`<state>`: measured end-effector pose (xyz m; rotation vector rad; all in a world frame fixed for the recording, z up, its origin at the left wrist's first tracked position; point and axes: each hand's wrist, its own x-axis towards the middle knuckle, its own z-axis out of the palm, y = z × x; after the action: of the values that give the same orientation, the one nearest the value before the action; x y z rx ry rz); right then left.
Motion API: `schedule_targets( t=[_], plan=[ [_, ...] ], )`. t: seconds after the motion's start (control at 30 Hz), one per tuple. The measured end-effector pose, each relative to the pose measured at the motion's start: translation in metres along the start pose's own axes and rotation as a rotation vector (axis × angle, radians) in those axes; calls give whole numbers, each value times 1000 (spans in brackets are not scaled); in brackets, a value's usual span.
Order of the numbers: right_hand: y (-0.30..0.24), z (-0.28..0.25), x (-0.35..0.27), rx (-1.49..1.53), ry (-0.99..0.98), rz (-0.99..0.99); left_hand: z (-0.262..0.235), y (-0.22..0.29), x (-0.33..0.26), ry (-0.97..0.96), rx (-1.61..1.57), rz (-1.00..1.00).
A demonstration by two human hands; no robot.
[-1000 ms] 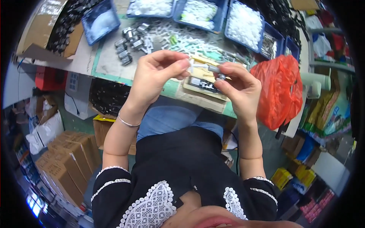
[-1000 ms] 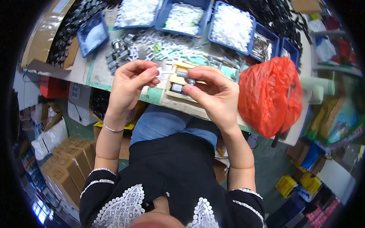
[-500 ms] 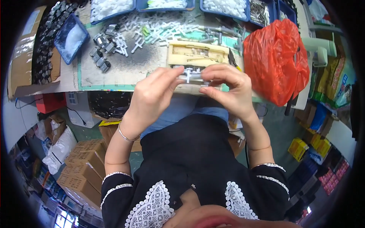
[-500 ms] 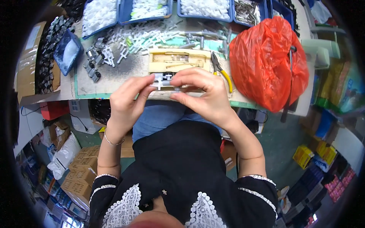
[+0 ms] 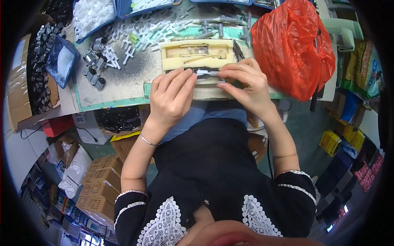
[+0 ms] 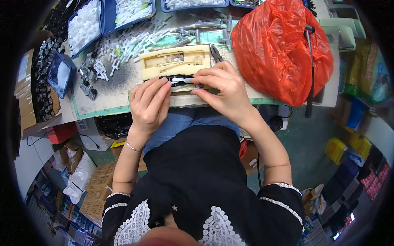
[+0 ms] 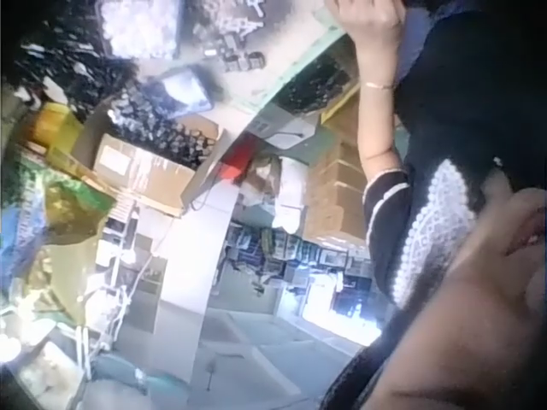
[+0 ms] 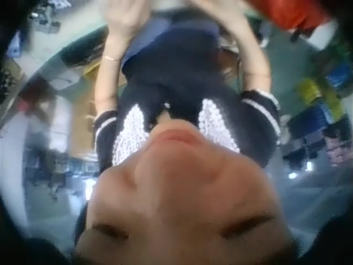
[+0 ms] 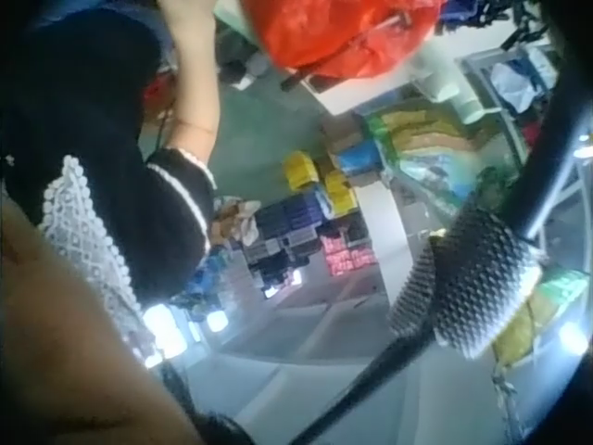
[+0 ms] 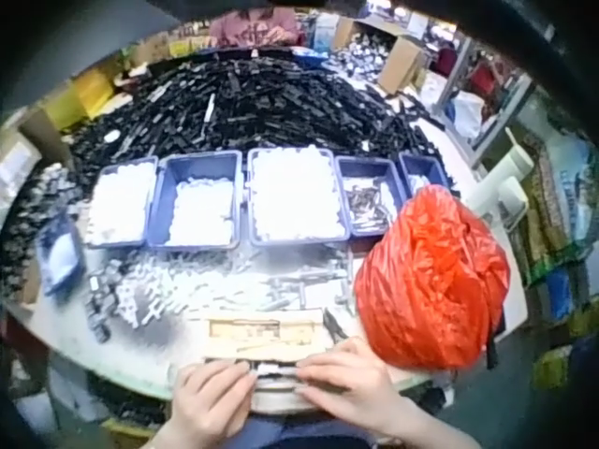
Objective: The person assembles small mechanical parts, white plastic pins, and metal screws into a black plastic housing unit. The assembly is performed using a screwdriver and pliers.
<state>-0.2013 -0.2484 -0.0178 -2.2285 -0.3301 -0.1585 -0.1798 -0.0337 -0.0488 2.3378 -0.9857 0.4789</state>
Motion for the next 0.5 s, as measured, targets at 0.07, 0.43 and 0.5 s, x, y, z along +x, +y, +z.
schedule_targets(
  t=[0.07, 0.43, 0.5],
  plan=[
    [0, 1, 3, 0, -34, -3, 5, 0, -2, 72, -25, -36],
    [3, -3, -1, -228, -7, 21, 15, 5, -4, 111, 170, -62],
    [-1, -2, 1, -305, 33, -78, 10, 4, -4, 109, 188, -53]
  ],
)
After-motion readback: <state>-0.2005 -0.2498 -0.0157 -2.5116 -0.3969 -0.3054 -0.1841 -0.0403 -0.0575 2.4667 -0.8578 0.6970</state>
